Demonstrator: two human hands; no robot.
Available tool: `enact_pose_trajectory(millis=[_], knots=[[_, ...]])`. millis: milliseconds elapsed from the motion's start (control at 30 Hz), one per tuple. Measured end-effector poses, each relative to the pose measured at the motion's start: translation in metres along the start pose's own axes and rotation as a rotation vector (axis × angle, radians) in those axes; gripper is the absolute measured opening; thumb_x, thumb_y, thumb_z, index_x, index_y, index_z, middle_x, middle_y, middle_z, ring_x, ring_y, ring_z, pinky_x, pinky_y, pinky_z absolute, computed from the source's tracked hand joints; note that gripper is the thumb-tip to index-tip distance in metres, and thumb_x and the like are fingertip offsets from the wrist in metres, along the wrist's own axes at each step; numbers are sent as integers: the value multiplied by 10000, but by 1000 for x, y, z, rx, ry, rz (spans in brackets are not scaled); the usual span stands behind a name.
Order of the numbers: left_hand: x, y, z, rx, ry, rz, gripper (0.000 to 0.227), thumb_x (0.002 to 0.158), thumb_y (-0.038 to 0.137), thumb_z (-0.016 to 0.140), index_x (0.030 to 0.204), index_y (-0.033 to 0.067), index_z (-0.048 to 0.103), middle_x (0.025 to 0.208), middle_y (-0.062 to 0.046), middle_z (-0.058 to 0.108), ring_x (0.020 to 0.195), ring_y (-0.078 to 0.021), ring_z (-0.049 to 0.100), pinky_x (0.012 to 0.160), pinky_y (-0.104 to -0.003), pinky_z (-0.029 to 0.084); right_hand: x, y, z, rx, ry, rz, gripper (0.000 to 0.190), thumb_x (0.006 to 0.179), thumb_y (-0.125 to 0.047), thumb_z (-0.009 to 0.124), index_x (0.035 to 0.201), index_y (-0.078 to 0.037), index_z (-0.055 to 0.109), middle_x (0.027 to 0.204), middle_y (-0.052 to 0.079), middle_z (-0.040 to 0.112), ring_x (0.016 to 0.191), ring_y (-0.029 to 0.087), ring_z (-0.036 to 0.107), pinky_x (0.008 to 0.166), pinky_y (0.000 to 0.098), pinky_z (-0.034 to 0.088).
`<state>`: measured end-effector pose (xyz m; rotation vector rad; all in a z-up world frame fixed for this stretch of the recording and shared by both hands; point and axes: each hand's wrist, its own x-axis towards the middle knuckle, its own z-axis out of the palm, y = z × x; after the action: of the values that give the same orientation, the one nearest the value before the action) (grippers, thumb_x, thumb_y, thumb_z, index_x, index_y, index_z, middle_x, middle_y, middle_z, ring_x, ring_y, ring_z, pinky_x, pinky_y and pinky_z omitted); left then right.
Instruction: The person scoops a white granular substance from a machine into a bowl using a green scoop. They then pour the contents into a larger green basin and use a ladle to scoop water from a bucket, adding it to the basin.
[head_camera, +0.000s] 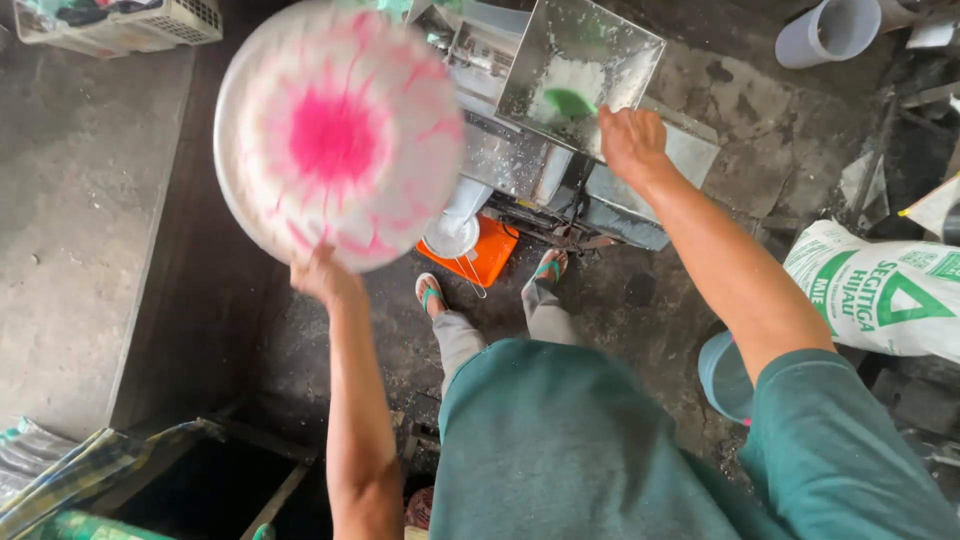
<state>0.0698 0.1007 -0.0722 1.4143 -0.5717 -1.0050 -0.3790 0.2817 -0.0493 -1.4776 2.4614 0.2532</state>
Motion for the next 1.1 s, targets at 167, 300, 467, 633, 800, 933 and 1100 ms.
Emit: enact_pose_trajectory(millis=[167, 300, 467, 633, 800, 933, 1100], knots=[[59, -53, -213, 248, 212, -17, 580, 763, -107, 740, 1257, -70, 437, 1187, -213, 451, 1059, -280, 469, 947, -451, 399, -8, -2, -20, 8, 83, -41, 330, 1042, -235, 423, 983, -73, 705, 703, 208, 716, 665, 431, 721, 601, 544, 542], [15, -7, -266, 485, 424, -226, 337, 786, -150, 653, 1000, 33, 468, 986, -92, 543, 875, -205, 569, 748, -380, 423, -14, -31, -35, 81, -32, -23, 259, 1054, -123, 413, 811, -110, 501, 637, 132, 474, 635, 298, 455, 597, 492, 357], [-4, -12, -293, 517, 857, -413, 97, 734, -21, 645, 767, 68, 663, 821, -77, 737, 703, -231, 711, 555, -354, 525, 11, -19, -54, -18, -245, 153, 328, 1006, 42, 518, 1299, -45, 634, 656, 60, 554, 485, 179, 478, 396, 317, 428], [-36, -9, -316, 655, 826, -513, 393, 726, -27, 679, 1108, 62, 699, 1034, -80, 739, 870, -264, 720, 665, -349, 567, 33, 18, -67, -140, 85, 16, 196, 971, 56, 453, 971, -56, 614, 568, 93, 574, 459, 298, 545, 425, 435, 390], [-51, -7, -306, 546, 855, -605, 557, 675, -104, 619, 1205, 65, 625, 1155, -100, 681, 939, -285, 690, 722, -360, 589, 40, 16, -26, -144, -28, -8, 509, 1029, -35, 351, 1521, -102, 460, 503, 26, 352, 389, 209, 358, 323, 377, 285], [-60, -6, -295, 481, 848, -612, 694, 661, -153, 652, 1317, 61, 578, 1231, -128, 656, 991, -315, 684, 780, -408, 586, 4, 12, -81, -338, -275, 17, 517, 1049, -62, 468, 1553, -168, 424, 595, -2, 396, 412, 129, 359, 327, 283, 387], [-63, 9, -270, 472, 822, -656, 595, 658, -167, 564, 1196, 79, 632, 1175, -100, 658, 942, -294, 670, 789, -376, 601, 7, 13, -51, -249, -76, 39, 440, 1078, -74, 432, 1518, -71, 437, 550, 20, 437, 383, 151, 389, 304, 306, 325]])
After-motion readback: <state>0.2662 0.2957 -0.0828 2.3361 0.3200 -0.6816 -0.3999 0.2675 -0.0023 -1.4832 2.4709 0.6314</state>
